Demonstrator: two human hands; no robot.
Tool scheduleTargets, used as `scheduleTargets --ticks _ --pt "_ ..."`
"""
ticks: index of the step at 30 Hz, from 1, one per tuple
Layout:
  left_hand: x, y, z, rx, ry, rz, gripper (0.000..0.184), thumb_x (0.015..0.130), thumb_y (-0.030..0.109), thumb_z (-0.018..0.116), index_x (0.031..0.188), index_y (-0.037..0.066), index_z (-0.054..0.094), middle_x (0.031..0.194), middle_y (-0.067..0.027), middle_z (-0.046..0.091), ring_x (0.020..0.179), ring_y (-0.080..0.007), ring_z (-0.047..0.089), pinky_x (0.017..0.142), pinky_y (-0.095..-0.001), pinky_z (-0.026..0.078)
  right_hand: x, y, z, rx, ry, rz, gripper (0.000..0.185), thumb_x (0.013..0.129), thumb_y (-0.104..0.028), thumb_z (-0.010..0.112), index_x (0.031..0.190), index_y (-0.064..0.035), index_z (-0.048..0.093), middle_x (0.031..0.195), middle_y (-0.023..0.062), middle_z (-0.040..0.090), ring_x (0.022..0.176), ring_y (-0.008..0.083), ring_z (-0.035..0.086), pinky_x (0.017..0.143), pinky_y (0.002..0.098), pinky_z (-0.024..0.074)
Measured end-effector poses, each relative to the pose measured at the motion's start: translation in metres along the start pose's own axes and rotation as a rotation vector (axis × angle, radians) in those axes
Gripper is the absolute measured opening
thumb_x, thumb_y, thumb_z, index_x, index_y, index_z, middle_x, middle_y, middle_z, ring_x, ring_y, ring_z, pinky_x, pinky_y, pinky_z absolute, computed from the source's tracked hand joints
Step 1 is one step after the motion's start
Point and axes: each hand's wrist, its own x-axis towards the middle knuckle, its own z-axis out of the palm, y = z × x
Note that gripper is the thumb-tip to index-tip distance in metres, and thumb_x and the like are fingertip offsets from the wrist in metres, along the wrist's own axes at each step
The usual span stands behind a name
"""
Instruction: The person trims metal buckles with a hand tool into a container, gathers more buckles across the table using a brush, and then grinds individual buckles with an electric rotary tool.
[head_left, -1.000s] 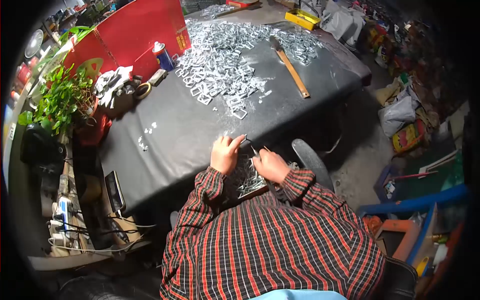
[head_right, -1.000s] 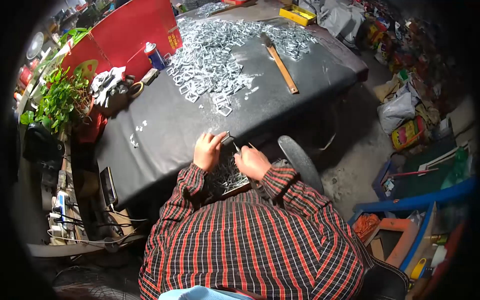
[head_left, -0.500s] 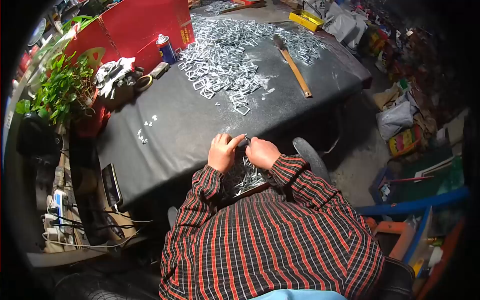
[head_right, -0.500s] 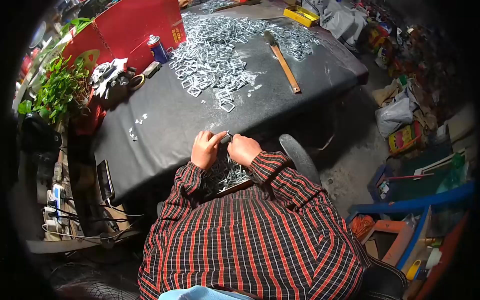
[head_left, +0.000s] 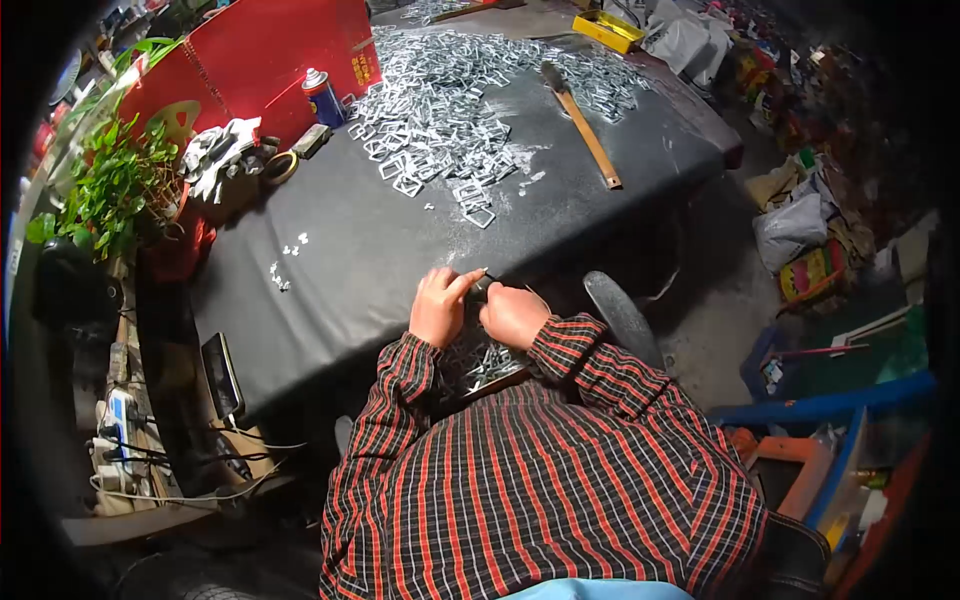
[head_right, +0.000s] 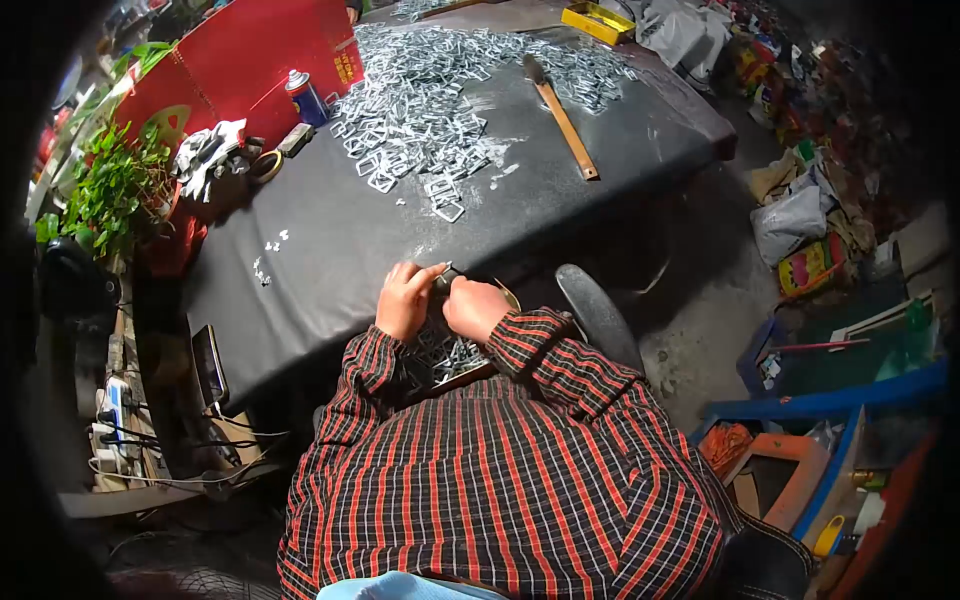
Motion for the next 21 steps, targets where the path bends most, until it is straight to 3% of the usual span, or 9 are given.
scheduleTargets --ticks 5,9,12,14,19,21 --pt "0.026 -0.01 -0.01 -0.194 -0.076 -0.125 0.021 0.081 0.008 0.065 0.101 0.012 0.071 0.088 -0.0089 0.058 0.087 -0.0302 0.057 0.075 -0.0417 0.048 -0.032 0.034 -0.007 0.214 0.128 0.055 0.036 0.091 -0.031 0.059 0.085 0.0045 0.058 0.083 0.0276 0.065 0.081 0.0457 0.064 0.069 0.0502 0.0522" --pt "0.095 -0.041 0.012 -0.048 0.08 -0.068 0.011 0.082 0.013 0.066 0.091 0.009 0.071 0.092 -0.0126 0.06 0.089 -0.0339 0.059 0.077 -0.0434 0.049 -0.05 0.047 -0.014 0.419 0.218 0.142 0.038 0.09 -0.033 0.061 0.085 0.0048 0.057 0.086 0.0285 0.064 0.082 0.0463 0.063 0.069 0.0508 0.0498" --pt "0.145 -0.085 0.064 0.294 0.142 -0.339 0.014 0.081 0.015 0.068 0.092 0.007 0.069 0.097 -0.017 0.06 0.092 -0.0354 0.058 0.078 -0.0465 0.049 -0.046 0.058 -0.006 0.421 0.319 0.131 0.038 0.089 -0.033 0.063 0.085 0.004 0.056 0.085 0.0286 0.063 0.081 0.0463 0.062 0.069 0.0519 0.0483" --pt "0.143 -0.102 0.082 0.401 0.03 -0.437 0.018 0.08 0.019 0.069 0.094 0.008 0.069 0.099 -0.0169 0.06 0.095 -0.0368 0.058 0.08 -0.0477 0.05 -0.044 0.061 -0.002 0.392 0.332 0.114 0.035 0.089 -0.028 0.066 0.081 0.003 0.053 0.074 0.0253 0.059 0.071 0.0424 0.062 0.06 0.0475 0.045" --pt "0.096 -0.095 0.045 0.399 -0.091 -0.371 0.018 0.08 0.019 0.068 0.095 0.01 0.069 0.107 -0.0143 0.06 0.097 -0.0384 0.057 0.08 -0.0501 0.05 -0.046 0.059 0.0 0.45 0.316 0.094 0.035 0.089 -0.029 0.065 0.082 0.0026 0.053 0.074 0.0255 0.059 0.072 0.0438 0.061 0.061 0.0484 0.0454" --pt "0.068 -0.091 0.012 0.419 -0.022 -0.227 0.013 0.082 0.014 0.067 0.094 0.01 0.067 0.101 -0.0127 0.062 0.092 -0.0358 0.06 0.076 -0.0474 0.051 -0.04 0.064 0.014 0.445 0.315 0.058 0.036 0.089 -0.031 0.065 0.081 0.0024 0.053 0.075 0.0259 0.06 0.072 0.0449 0.061 0.061 0.0493 0.0456"
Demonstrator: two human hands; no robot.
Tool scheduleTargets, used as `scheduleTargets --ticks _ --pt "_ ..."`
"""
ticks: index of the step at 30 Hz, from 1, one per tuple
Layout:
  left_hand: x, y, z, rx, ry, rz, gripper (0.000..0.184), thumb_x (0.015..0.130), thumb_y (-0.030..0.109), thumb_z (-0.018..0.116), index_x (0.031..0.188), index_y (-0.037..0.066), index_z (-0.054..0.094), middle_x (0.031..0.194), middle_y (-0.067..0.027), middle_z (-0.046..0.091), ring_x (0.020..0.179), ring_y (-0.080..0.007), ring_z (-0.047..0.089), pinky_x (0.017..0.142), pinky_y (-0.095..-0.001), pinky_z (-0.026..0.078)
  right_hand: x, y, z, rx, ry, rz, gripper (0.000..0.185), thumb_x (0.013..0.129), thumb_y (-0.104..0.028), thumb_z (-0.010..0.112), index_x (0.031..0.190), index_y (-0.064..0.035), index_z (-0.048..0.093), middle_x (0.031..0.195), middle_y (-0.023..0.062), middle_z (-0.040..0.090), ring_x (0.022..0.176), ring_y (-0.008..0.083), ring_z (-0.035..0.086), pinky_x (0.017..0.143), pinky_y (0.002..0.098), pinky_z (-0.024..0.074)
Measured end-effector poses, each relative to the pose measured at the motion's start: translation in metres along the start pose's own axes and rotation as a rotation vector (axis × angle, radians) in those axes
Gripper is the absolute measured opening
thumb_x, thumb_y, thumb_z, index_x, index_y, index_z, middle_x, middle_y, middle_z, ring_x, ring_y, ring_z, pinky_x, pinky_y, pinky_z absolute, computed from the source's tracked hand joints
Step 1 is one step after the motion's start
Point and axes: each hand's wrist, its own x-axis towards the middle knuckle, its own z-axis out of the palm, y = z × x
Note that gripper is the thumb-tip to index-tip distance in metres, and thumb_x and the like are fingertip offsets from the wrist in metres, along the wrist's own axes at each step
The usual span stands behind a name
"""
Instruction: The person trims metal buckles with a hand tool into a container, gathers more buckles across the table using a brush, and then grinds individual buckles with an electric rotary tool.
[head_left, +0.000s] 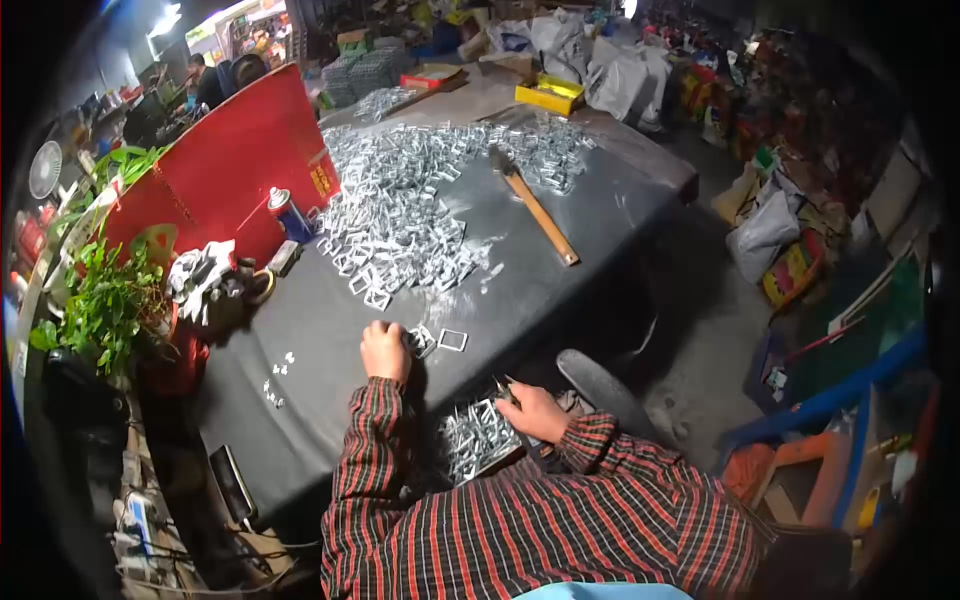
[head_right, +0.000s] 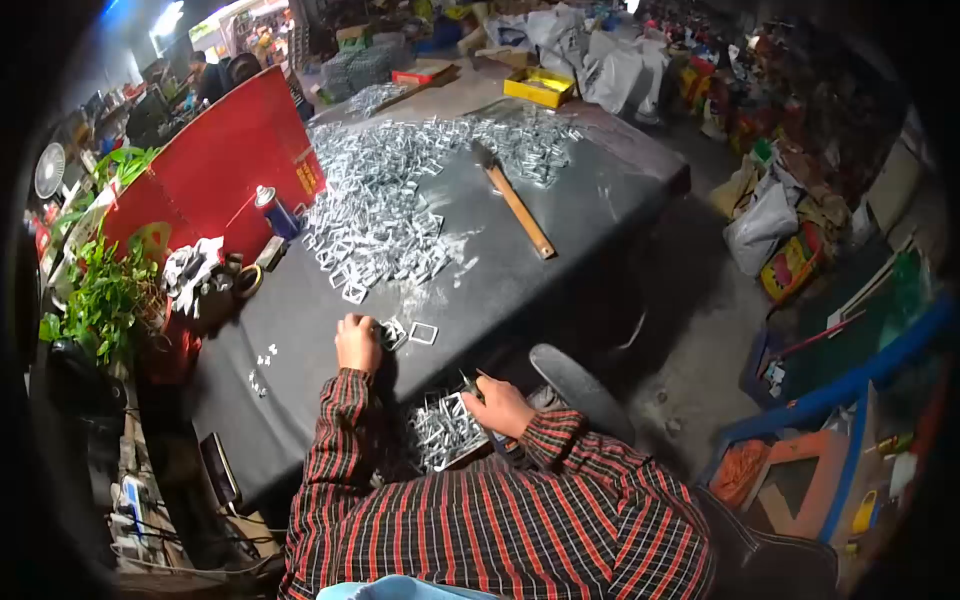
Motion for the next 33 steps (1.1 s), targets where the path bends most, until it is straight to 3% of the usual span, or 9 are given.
scheduleTargets --ticks 1,3,6,9,19,22,26,33 --pt "-0.008 0.001 -0.015 0.013 -0.026 -0.019 0.013 0.082 0.014 0.067 0.094 0.01 0.067 0.101 -0.0127 0.062 0.092 -0.0358 0.06 0.076 -0.0474 0.051 0.002 -0.005 0.002 0.002 -0.017 -0.019 0.037 0.089 -0.032 0.065 0.081 0.0024 0.053 0.075 0.0262 0.06 0.073 0.0454 0.061 0.062 0.0498 0.0457" --pt "-0.021 0.003 -0.038 -0.121 0.168 0.027 0.016 0.082 0.008 0.066 0.098 0.01 0.067 0.092 -0.0112 0.063 0.086 -0.0321 0.062 0.073 -0.0432 0.051 0.002 -0.022 -0.003 -0.044 -0.131 0.06 0.038 0.091 -0.032 0.062 0.081 0.0032 0.054 0.077 0.0283 0.06 0.074 0.0461 0.062 0.064 0.051 0.0467" --pt "-0.053 0.042 -0.061 -0.299 0.156 0.102 0.024 0.083 0.006 0.066 0.106 0.01 0.067 0.084 -0.0102 0.063 0.081 -0.0293 0.063 0.07 -0.0403 0.05 -0.001 -0.034 0.007 -0.097 -0.174 -0.005 0.037 0.093 -0.031 0.059 0.082 0.0042 0.054 0.077 0.0291 0.061 0.075 0.047 0.062 0.066 0.0513 0.0482" --pt "-0.091 0.057 -0.038 -0.286 0.102 0.179 0.036 0.08 0.004 0.067 0.114 0.013 0.067 0.085 -0.0092 0.062 0.082 -0.0291 0.061 0.072 -0.0406 0.05 0.002 -0.037 0.016 -0.151 -0.194 -0.056 0.037 0.094 -0.03 0.056 0.083 0.0045 0.055 0.077 0.0286 0.062 0.076 0.0468 0.062 0.068 0.0514 0.0493" --pt "-0.101 0.053 -0.041 -0.29 0.084 0.206 0.044 0.076 0.004 0.067 0.118 0.018 0.067 0.082 -0.0064 0.055 0.082 -0.0274 0.055 0.074 -0.0395 0.046 0.039 -0.068 0.023 -0.424 -0.284 -0.076 0.036 0.095 -0.029 0.052 0.087 0.0051 0.061 0.081 0.0271 0.067 0.079 0.0435 0.068 0.073 0.051 0.0538" --pt "-0.102 0.054 -0.04 -0.276 0.093 0.202 0.044 0.076 0.003 0.068 0.117 0.017 0.067 0.084 -0.008 0.056 0.082 -0.0287 0.055 0.074 -0.04 0.047 0.046 -0.055 0.034 -0.469 -0.258 -0.082 0.034 0.094 -0.029 0.055 0.086 0.0042 0.059 0.076 0.0259 0.066 0.073 0.0427 0.067 0.067 0.0515 0.0539" --pt "-0.102 0.053 -0.042 -0.311 0.094 0.199 0.045 0.076 0.001 0.067 0.117 0.018 0.067 0.082 -0.0078 0.054 0.081 -0.0285 0.055 0.074 -0.0392 0.047 0.044 -0.066 0.026 -0.432 -0.224 -0.059 0.035 0.093 -0.029 0.053 0.087 0.005 0.06 0.081 0.0264 0.068 0.078 0.042 0.068 0.072 0.0515 0.0545" --pt "-0.1 0.052 -0.048 -0.339 0.012 0.163 0.044 0.076 0.002 0.066 0.117 0.019 0.068 0.08 -0.0078 0.051 0.081 -0.0287 0.053 0.074 -0.0396 0.046 0.032 -0.086 0.029 -0.434 -0.276 -0.145 0.034 0.092 -0.028 0.055 0.086 0.0048 0.06 0.079 0.0275 0.066 0.076 0.0428 0.067 0.07 0.0517 0.0539"
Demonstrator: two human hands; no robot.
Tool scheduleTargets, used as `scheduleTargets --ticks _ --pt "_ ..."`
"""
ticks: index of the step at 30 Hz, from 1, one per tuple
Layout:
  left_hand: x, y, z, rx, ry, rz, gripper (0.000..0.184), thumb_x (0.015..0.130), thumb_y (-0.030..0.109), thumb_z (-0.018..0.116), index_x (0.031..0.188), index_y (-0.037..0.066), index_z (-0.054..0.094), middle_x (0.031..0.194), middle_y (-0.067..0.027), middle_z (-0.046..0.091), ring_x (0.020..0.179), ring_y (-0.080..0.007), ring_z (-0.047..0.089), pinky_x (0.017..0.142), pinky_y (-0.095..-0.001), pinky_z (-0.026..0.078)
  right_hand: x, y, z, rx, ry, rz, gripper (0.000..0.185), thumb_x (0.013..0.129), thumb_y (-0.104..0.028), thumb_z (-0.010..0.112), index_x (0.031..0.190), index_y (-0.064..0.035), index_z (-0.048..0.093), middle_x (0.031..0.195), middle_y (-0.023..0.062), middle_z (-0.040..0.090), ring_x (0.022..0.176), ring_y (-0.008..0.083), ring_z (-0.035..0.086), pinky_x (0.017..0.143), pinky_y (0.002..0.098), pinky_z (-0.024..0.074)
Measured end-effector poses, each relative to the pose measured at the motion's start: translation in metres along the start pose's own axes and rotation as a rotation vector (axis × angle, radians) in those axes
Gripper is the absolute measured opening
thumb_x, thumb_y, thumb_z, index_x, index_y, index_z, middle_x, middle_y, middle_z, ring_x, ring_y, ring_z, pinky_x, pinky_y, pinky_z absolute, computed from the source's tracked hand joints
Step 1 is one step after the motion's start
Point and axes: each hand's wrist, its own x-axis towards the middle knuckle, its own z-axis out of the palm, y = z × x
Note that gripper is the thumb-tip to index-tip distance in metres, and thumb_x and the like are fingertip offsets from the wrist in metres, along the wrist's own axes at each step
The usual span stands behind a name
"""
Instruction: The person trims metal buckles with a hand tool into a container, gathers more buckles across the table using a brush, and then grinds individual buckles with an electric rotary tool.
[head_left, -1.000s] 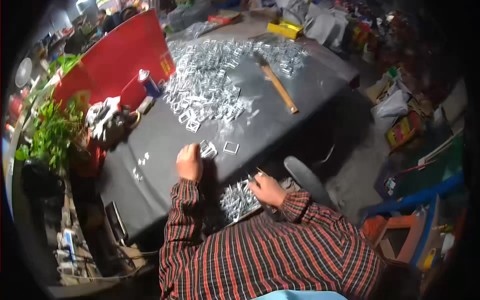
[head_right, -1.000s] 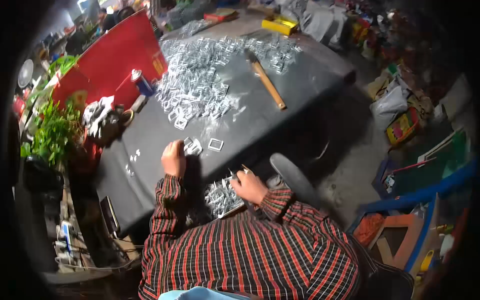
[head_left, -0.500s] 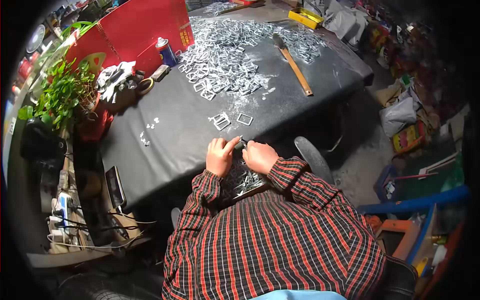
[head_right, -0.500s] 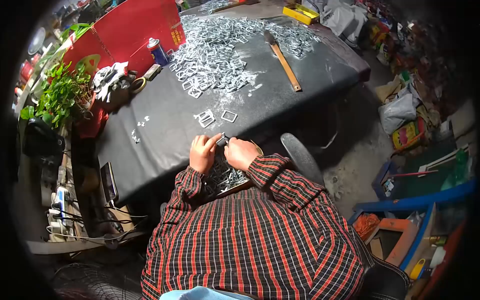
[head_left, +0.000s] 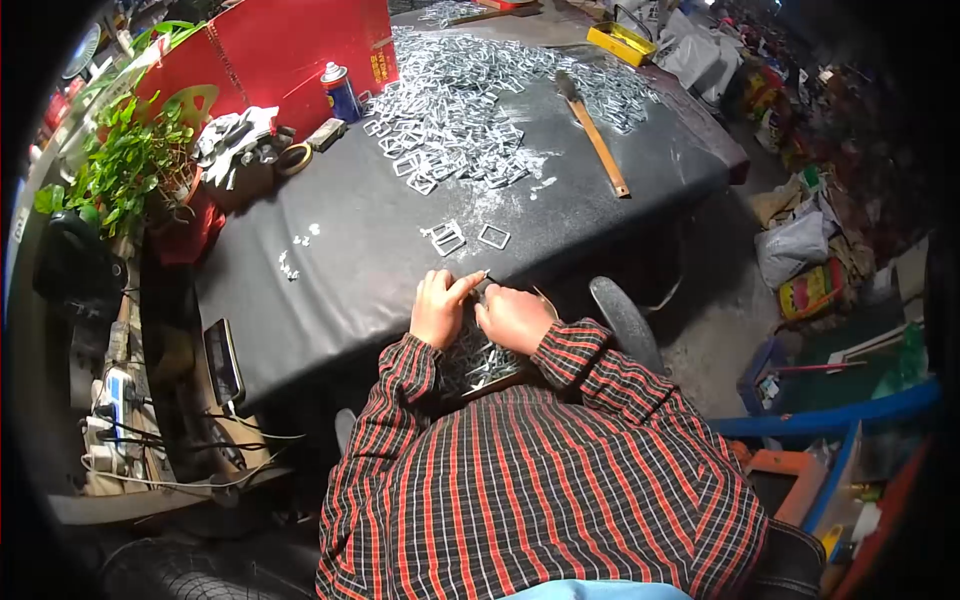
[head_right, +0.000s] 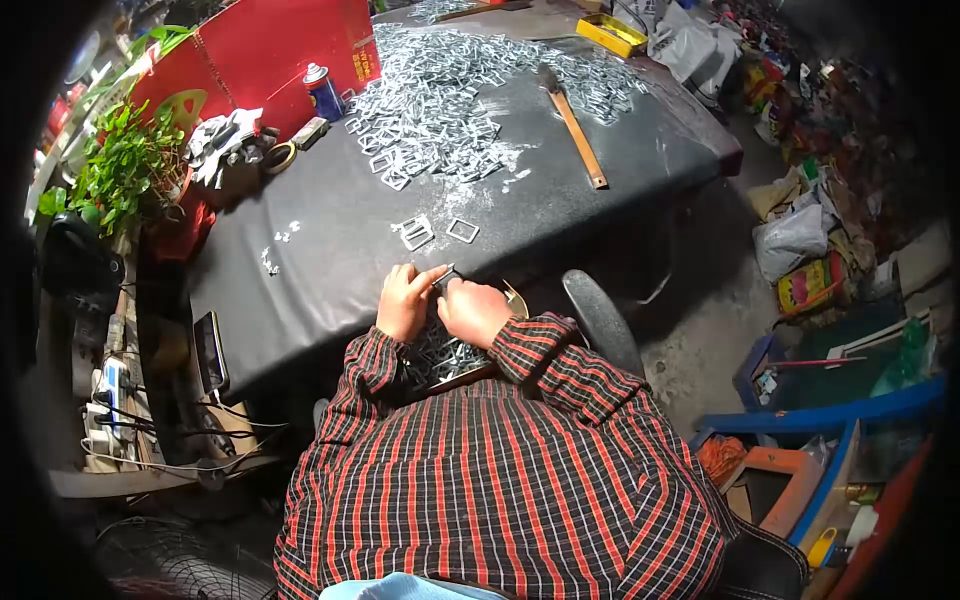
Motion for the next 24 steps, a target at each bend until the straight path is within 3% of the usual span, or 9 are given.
scheduleTargets --ticks 5,8,10,12,15,17,21,24 --pt "0.0 0.001 -0.001 0.014 0.015 0.004 0.043 0.075 0.001 0.066 0.115 0.016 0.068 0.081 -0.0085 0.053 0.08 -0.0294 0.053 0.074 -0.0404 0.046 0.006 0.011 0.022 0.042 -0.08 0.044 0.036 0.092 -0.029 0.054 0.084 0.0056 0.061 0.081 0.0283 0.066 0.077 0.0441 0.067 0.071 0.053 0.0528" --pt "0.004 0.003 -0.001 -0.065 0.065 0.035 0.038 0.077 0.003 0.066 0.114 0.014 0.068 0.084 -0.009 0.056 0.082 -0.0296 0.055 0.073 -0.0409 0.046 -0.003 0.022 0.013 0.067 -0.045 0.091 0.037 0.092 -0.029 0.053 0.083 0.0058 0.062 0.081 0.0286 0.066 0.077 0.0447 0.066 0.072 0.0531 0.0526" --pt "0.007 -0.003 -0.005 -0.235 -0.01 -0.02 0.033 0.079 0.005 0.067 0.111 0.01 0.068 0.086 -0.0108 0.059 0.085 -0.0306 0.057 0.073 -0.0419 0.047 -0.013 0.033 0.001 0.079 -0.006 0.076 0.037 0.092 -0.029 0.053 0.083 0.0061 0.061 0.082 0.0291 0.066 0.079 0.0452 0.066 0.073 0.053 0.0524" --pt "0.024 -0.009 -0.009 -0.202 0.145 0.017 0.027 0.081 0.009 0.068 0.107 0.009 0.068 0.086 -0.0126 0.06 0.086 -0.0324 0.057 0.074 -0.0428 0.047 -0.027 0.049 0.006 0.083 0.021 0.058 0.037 0.091 -0.028 0.053 0.085 0.0075 0.061 0.081 0.03 0.066 0.078 0.0448 0.066 0.073 0.0528 0.0524" --pt "0.052 -0.032 -0.006 -0.008 0.174 -0.051 0.017 0.083 0.011 0.067 0.1 0.008 0.067 0.087 -0.0139 0.06 0.086 -0.0342 0.056 0.076 -0.0442 0.048 -0.032 0.048 0.01 0.127 0.04 0.117 0.039 0.091 -0.028 0.052 0.086 0.0094 0.061 0.08 0.0307 0.066 0.078 0.0449 0.066 0.073 0.0531 0.0525" --pt "0.065 -0.044 0.004 0.345 0.098 -0.18 0.014 0.083 0.013 0.069 0.096 0.007 0.066 0.086 -0.0131 0.061 0.089 -0.035 0.057 0.081 -0.0459 0.047 -0.037 0.048 0.008 0.163 0.042 0.124 0.04 0.091 -0.028 0.052 0.087 0.01 0.06 0.08 0.0309 0.065 0.078 0.0455 0.066 0.073 0.0534 0.0524" --pt "0.061 -0.064 0.019 0.367 0.083 -0.166 0.013 0.085 0.012 0.066 0.098 0.009 0.067 0.086 -0.0135 0.06 0.088 -0.035 0.058 0.08 -0.0454 0.048 -0.037 0.05 0.006 0.213 0.065 0.126 0.039 0.091 -0.029 0.052 0.087 0.0094 0.06 0.081 0.0304 0.066 0.079 0.0457 0.066 0.073 0.0534 0.0524" --pt "0.054 -0.038 0.009 0.089 0.124 -0.106 0.017 0.085 0.01 0.064 0.102 0.009 0.067 0.087 -0.0136 0.059 0.087 -0.0345 0.057 0.078 -0.0445 0.048 -0.039 0.052 0.001 0.212 0.024 0.148 0.038 0.091 -0.028 0.053 0.087 0.0089 0.06 0.081 0.0299 0.066 0.078 0.0459 0.066 0.073 0.0536 0.0525"
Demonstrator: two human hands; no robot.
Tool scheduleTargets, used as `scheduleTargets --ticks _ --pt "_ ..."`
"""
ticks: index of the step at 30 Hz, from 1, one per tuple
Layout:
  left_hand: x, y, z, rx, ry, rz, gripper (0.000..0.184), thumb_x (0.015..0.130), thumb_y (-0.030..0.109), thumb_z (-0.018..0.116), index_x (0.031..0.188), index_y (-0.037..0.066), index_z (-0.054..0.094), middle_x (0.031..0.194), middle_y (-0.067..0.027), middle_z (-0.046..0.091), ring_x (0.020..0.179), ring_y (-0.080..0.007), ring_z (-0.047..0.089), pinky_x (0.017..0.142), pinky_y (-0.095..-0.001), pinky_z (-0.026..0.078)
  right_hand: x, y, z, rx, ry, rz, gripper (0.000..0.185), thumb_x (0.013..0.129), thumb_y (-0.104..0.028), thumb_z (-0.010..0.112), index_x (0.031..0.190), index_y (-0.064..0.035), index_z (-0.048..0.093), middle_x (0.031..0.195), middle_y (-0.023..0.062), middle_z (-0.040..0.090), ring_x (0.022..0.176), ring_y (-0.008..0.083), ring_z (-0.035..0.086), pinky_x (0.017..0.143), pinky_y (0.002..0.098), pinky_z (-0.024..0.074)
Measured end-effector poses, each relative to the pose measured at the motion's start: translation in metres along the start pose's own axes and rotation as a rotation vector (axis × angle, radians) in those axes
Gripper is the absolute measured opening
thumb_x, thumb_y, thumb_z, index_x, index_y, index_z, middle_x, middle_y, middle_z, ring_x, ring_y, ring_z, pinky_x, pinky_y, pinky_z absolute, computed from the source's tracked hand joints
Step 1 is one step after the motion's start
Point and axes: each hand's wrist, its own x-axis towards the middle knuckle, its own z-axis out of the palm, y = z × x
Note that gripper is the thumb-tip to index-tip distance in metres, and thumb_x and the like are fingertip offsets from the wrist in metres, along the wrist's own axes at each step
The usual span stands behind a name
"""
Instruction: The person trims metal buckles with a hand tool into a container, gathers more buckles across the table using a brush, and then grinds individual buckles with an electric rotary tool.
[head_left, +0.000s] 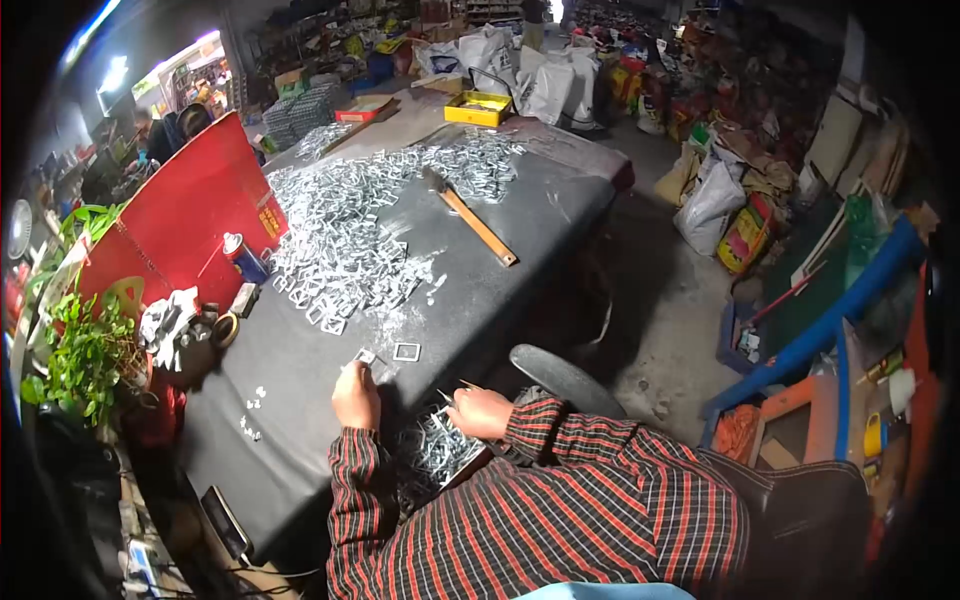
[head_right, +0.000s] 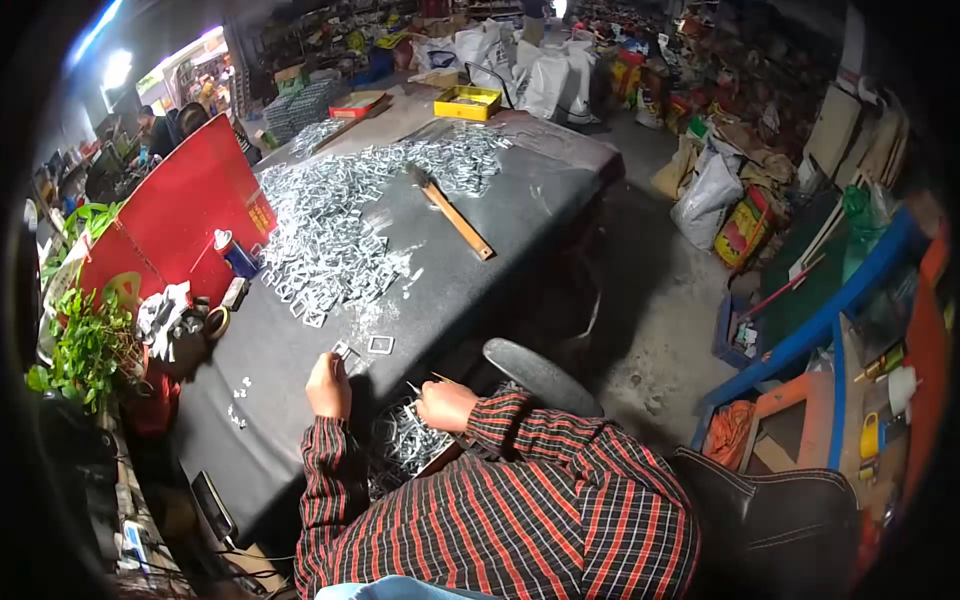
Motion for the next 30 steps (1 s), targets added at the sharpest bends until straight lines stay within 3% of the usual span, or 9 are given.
scheduleTargets --ticks 1,5,9,18,25,30 --pt "-0.007 0.011 -0.003 -0.14 0.013 0.011 0.02 0.086 0.009 0.063 0.105 0.01 0.067 0.087 -0.0136 0.058 0.086 -0.0343 0.057 0.077 -0.0441 0.049 -0.001 0.001 0.001 -0.002 -0.008 0.005 0.038 0.091 -0.028 0.053 0.087 0.0089 0.06 0.081 0.0299 0.066 0.078 0.0459 0.066 0.073 0.0536 0.0525" --pt "-0.046 0.039 -0.004 -0.057 -0.074 0.146 0.03 0.084 0.005 0.063 0.113 0.011 0.067 0.086 -0.0132 0.056 0.083 -0.0332 0.056 0.075 -0.0422 0.049 0.012 -0.006 0.007 -0.044 -0.017 -0.044 0.037 0.091 -0.028 0.054 0.086 0.0078 0.061 0.082 0.0296 0.066 0.078 0.0447 0.067 0.072 0.0532 0.0528" --pt "-0.051 0.042 -0.012 -0.05 -0.094 0.143 0.04 0.08 0.003 0.064 0.118 0.013 0.067 0.085 -0.0119 0.055 0.082 -0.0323 0.055 0.075 -0.0412 0.048 0.017 -0.02 0.007 -0.073 -0.024 -0.073 0.039 0.093 -0.03 0.053 0.09 0.0077 0.059 0.082 0.0288 0.067 0.078 0.0444 0.067 0.071 0.0528 0.0527" --pt "-0.057 0.037 -0.011 -0.078 -0.054 0.197 0.045 0.077 0.0 0.065 0.119 0.014 0.067 0.084 -0.0112 0.054 0.082 -0.0312 0.054 0.074 -0.0401 0.048 0.044 -0.031 0.011 -0.109 -0.032 -0.109 0.035 0.091 -0.027 0.053 0.089 0.0071 0.061 0.081 0.0284 0.067 0.077 0.044 0.067 0.072 0.0532 0.0528" --pt "-0.06 0.035 -0.014 -0.126 -0.093 0.114 0.045 0.076 0.0 0.067 0.116 0.02 0.069 0.08 -0.0088 0.049 0.08 -0.0293 0.052 0.072 -0.0407 0.047 0.031 -0.046 -0.002 -0.083 0.08 -0.1 0.033 0.088 -0.024 0.051 0.087 0.0068 0.062 0.08 0.0278 0.067 0.075 0.0434 0.067 0.069 0.0524 0.0536" --pt "-0.059 0.035 -0.017 -0.11 -0.144 0.103 0.046 0.076 -0.004 0.065 0.117 0.017 0.069 0.082 -0.0109 0.05 0.081 -0.03 0.053 0.072 -0.0401 0.048 0.03 -0.055 0.013 -0.114 -0.003 -0.148 0.029 0.086 -0.021 0.053 0.086 0.006 0.065 0.079 0.0257 0.068 0.075 0.0416 0.068 0.069 0.0515 0.0544"
